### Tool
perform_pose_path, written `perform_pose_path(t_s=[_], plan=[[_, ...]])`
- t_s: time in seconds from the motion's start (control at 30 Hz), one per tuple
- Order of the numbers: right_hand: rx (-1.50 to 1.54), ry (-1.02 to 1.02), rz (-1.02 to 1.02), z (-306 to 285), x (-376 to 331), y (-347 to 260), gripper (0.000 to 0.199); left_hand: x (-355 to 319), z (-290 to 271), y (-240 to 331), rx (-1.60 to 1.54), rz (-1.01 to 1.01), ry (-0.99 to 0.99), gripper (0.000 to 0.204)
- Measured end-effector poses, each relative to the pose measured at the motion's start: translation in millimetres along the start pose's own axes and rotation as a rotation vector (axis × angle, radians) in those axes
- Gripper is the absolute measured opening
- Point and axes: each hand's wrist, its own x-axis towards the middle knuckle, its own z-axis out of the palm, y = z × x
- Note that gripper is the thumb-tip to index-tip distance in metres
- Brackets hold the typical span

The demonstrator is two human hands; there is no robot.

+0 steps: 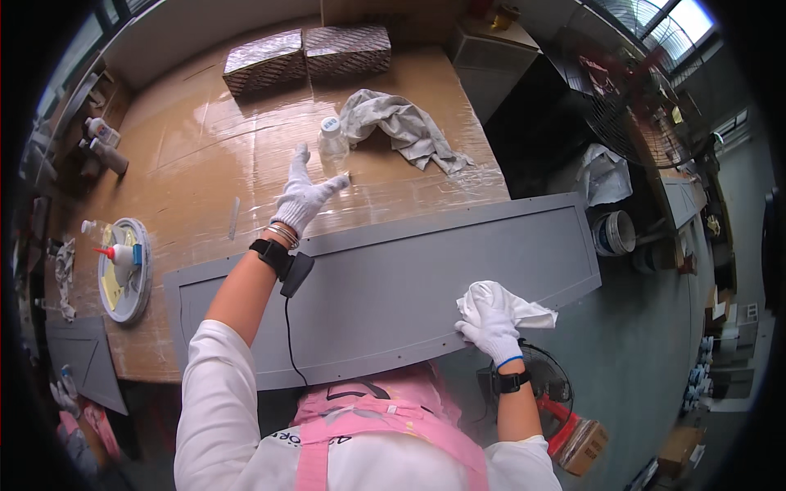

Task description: Polishing and cleaning grey-painted wooden furniture panels using a rag and liquid.

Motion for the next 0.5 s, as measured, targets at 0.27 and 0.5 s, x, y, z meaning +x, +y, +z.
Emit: perform_pose_path(t_s=[0.27, 0.5], plan=[[-0.049, 0.376, -0.019, 61.3, 3.4, 13.2, 0.07, 75.6, 57.9, -49.4, -0.263, 0.068, 0.018, 0.089], [-0.086, 0.315, 0.054, 55.6, 9.1, 9.1, 0.064, 62.3, 43.2, -48.0, -0.388, 0.054, -0.079, 0.075]])
